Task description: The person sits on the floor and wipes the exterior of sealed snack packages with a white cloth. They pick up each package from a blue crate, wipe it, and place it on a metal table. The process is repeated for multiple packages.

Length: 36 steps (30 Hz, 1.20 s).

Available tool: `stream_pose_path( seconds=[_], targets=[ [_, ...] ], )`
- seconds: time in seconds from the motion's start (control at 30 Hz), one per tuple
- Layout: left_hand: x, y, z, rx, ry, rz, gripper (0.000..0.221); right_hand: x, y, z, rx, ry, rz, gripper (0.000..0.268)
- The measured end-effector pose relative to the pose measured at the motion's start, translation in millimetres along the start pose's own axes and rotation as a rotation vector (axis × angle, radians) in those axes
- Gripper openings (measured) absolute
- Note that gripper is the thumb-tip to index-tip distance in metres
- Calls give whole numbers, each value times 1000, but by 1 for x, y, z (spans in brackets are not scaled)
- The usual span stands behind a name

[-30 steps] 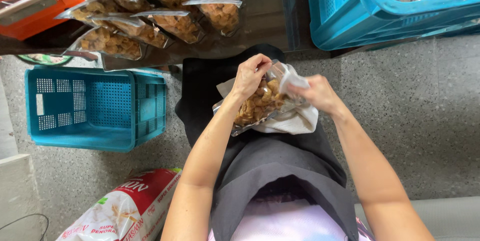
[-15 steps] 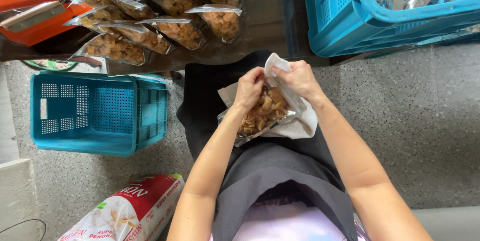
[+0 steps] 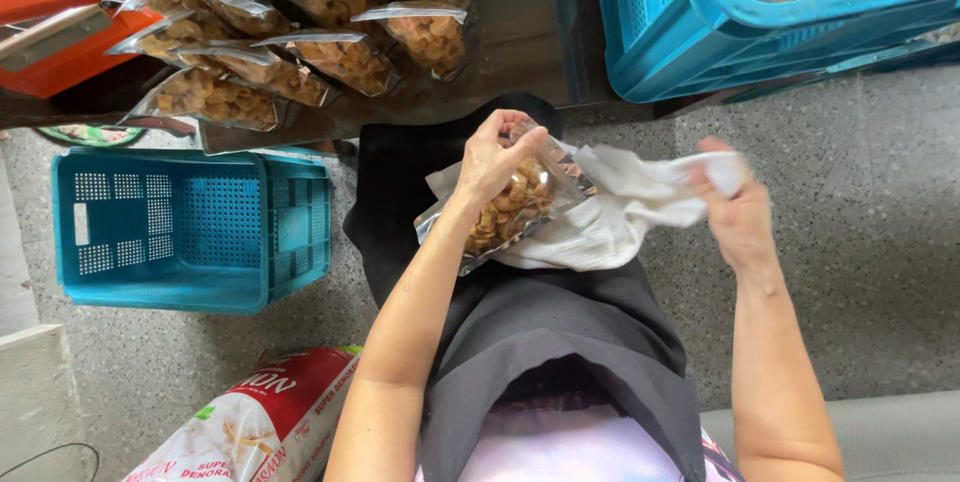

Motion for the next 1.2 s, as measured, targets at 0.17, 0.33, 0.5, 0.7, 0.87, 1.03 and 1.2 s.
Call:
stream_pose_path(
  seconds=[0.17, 0.33, 0.5, 0.7, 0.87, 1.03, 1.2],
  targets=[
    [-13, 6, -8, 130, 155, -10, 58, 7, 24, -1, 178, 334, -110, 46],
    [-9, 14, -1, 202, 84, 35, 57, -19, 45, 4, 70, 700, -66, 49],
    [-13, 22, 8, 223, 131, 47, 55, -35, 53, 17, 129, 689, 37, 38],
    [-12, 26, 18, 150, 76, 68, 50, -56, 61, 20, 49, 481, 120, 50],
    [-11, 27, 27, 172, -1, 124, 43, -88, 62, 26, -23, 122, 225, 41],
    [-15, 30, 30, 122, 88, 95, 37, -132, 62, 30, 503, -954, 227, 46],
    [-20, 22, 24, 74, 127, 44, 44, -152, 72, 18, 503, -1067, 119, 34]
  ],
)
Point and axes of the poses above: each hand's wrist, its own y-axis towards the middle knuckle, its own x-axis out of the back of the hand, z = x × y, the point moved 2 cm from there along y, towards the middle knuckle, and after that the axes turned 11 degrees about z, right-handed, at the moved point
